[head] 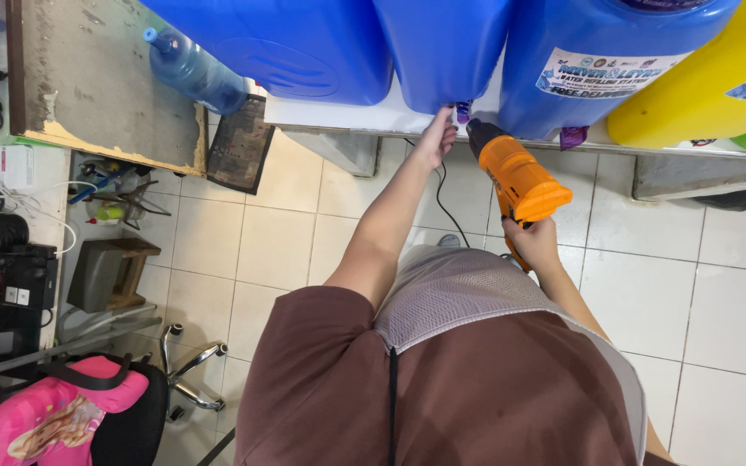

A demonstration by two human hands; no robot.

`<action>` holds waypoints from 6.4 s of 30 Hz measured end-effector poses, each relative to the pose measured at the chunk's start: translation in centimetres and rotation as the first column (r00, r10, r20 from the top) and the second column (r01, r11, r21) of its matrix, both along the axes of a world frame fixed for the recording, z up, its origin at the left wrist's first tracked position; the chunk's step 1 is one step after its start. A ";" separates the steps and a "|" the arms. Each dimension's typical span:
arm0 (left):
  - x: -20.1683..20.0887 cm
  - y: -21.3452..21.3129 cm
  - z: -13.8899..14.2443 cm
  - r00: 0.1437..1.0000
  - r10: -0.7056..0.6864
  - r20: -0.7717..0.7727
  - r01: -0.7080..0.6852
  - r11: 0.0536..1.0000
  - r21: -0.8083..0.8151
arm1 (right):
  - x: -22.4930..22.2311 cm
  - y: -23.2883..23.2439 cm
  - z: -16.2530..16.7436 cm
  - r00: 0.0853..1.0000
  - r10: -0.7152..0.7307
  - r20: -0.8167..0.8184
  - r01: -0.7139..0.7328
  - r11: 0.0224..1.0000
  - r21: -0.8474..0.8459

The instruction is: The person mops the tiled floor, then fits purple plastic seal bands over the caps of large water jugs and shrinks them using a heat gun. They hand a filled jug to a customer at the doorway, then count coins and write in a notebook at the desk.

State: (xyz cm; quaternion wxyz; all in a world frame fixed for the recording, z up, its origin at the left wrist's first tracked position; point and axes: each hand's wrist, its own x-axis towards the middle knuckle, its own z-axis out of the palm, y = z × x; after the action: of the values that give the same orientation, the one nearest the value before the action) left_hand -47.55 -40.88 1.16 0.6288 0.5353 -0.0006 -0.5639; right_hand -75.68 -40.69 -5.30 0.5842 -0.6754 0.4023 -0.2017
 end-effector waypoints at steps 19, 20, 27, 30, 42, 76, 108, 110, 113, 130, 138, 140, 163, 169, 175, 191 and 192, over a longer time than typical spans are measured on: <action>-2.4 7.7 -5.1 0.974 0.078 -0.214 -0.067 0.996 0.060 | -2.8 -0.8 -1.2 1.000 0.016 -0.026 -0.018 0.996 -0.092; -3.1 7.1 -5.2 0.972 0.036 -0.233 -0.024 0.998 0.057 | -4.0 -0.8 -1.4 0.998 0.007 -0.066 -0.011 0.998 -0.054; -10.2 -0.3 -4.7 0.943 -0.268 -0.194 0.247 0.961 -0.127 | -14.7 -1.7 -1.8 0.924 -0.087 -0.373 0.106 0.994 0.031; -13.4 -4.5 -3.6 0.949 -0.290 -0.124 0.283 0.957 -0.067 | -17.9 -3.6 -1.2 0.934 -0.158 -0.319 0.146 0.987 -0.062; -19.6 -12.4 -0.4 0.925 0.297 -0.235 -0.352 0.905 -0.239 | -23.3 -12.8 1.7 0.992 -0.013 0.129 0.025 0.996 -0.091; -21.9 -11.8 1.1 0.756 0.554 -0.349 -0.604 0.796 -0.045 | -18.8 -18.5 2.4 0.967 0.256 0.003 -0.253 0.957 -0.141; -29.6 -12.0 -1.5 0.779 0.361 -0.513 -0.440 0.897 -0.035 | -28.1 -20.1 2.1 0.890 0.156 -0.429 -0.317 0.887 -0.336; -31.6 -14.3 -1.3 0.834 0.280 -0.474 -0.307 0.951 0.022 | -31.9 -20.4 2.3 0.884 0.076 -0.462 -0.241 0.920 -0.310; -34.3 -18.0 -1.0 0.883 0.099 -0.458 -0.152 0.985 -0.079 | -35.9 -20.3 2.1 0.913 -0.039 -0.406 -0.047 0.979 -0.199; -32.8 -15.4 -2.0 0.952 0.174 -0.253 -0.188 0.982 -0.033 | -34.8 -19.0 0.3 0.998 -0.045 -0.046 0.028 0.947 -0.320; -25.8 -13.9 4.1 0.749 0.502 0.432 -0.208 0.798 -0.565 | -36.2 -17.1 10.1 0.974 -0.197 0.109 0.215 0.957 -0.195; -24.5 -13.8 6.5 0.701 0.563 0.437 -0.227 0.758 -0.611 | -35.0 -16.5 13.3 0.983 -0.172 0.069 0.183 0.958 -0.219; -33.0 -13.8 -1.7 0.935 -0.353 0.016 0.335 0.870 -0.363 | -45.6 -16.0 10.9 0.779 -0.580 -0.238 0.600 0.800 0.015; -41.1 -21.2 -3.9 0.824 -0.440 -0.357 0.314 0.879 -0.359 | -49.0 -22.6 8.6 0.820 -0.569 0.061 0.551 0.814 0.184; -48.0 -30.8 -1.5 0.936 -0.342 -0.085 0.325 0.931 -0.167 | -51.5 -30.5 8.4 0.915 -0.402 0.031 0.390 0.902 0.187; -52.6 -34.2 -0.8 0.982 0.059 0.178 -0.029 0.985 -0.170 | -51.0 -42.1 4.0 0.998 0.028 0.062 -0.037 0.986 0.160; -52.7 -34.3 -0.7 0.982 0.070 0.176 -0.039 0.984 -0.176 | -51.1 -42.2 3.7 0.997 0.031 0.067 -0.042 0.984 0.171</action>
State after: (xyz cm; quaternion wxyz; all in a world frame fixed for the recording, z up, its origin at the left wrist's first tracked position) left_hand -100.25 -75.16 0.44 0.6852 0.5280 -0.0916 -0.4932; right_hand -126.73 -82.91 -1.55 0.6566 -0.6229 0.3866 -0.1770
